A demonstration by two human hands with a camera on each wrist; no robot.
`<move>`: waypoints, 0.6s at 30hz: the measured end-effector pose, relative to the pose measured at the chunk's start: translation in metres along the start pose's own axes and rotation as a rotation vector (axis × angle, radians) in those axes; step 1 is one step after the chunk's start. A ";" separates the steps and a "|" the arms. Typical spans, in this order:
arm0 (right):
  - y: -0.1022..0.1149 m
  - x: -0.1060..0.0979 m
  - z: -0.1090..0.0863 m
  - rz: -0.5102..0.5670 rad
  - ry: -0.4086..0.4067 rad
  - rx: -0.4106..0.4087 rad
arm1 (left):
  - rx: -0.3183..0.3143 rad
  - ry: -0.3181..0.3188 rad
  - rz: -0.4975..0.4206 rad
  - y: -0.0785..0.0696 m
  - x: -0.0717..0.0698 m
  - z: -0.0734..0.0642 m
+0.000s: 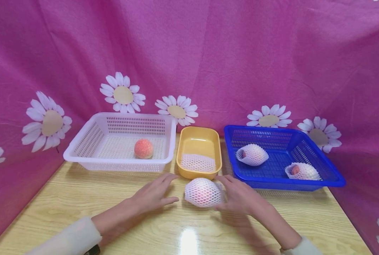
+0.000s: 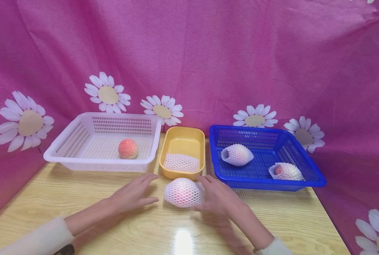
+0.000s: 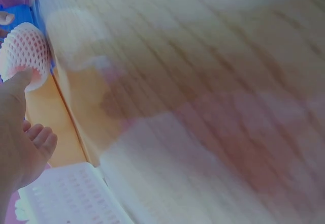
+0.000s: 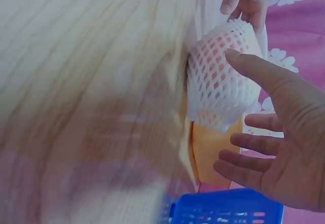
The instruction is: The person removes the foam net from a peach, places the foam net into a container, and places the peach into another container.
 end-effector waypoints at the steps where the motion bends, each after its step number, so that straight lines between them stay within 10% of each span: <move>1: -0.001 0.001 -0.002 0.002 0.005 0.007 | 0.002 -0.007 0.006 0.001 -0.001 -0.001; 18: -0.021 0.000 -0.029 -0.052 0.027 0.057 | -0.031 -0.050 0.070 0.022 -0.010 -0.012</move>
Point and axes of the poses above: each hand's wrist, its own z-axis towards the middle knuckle, its own x-axis out of the palm, y = z × x, the point moved 9 cm from there along z, towards the middle knuckle, and after that the axes turned 13 degrees about -x, right-handed, at the moved point
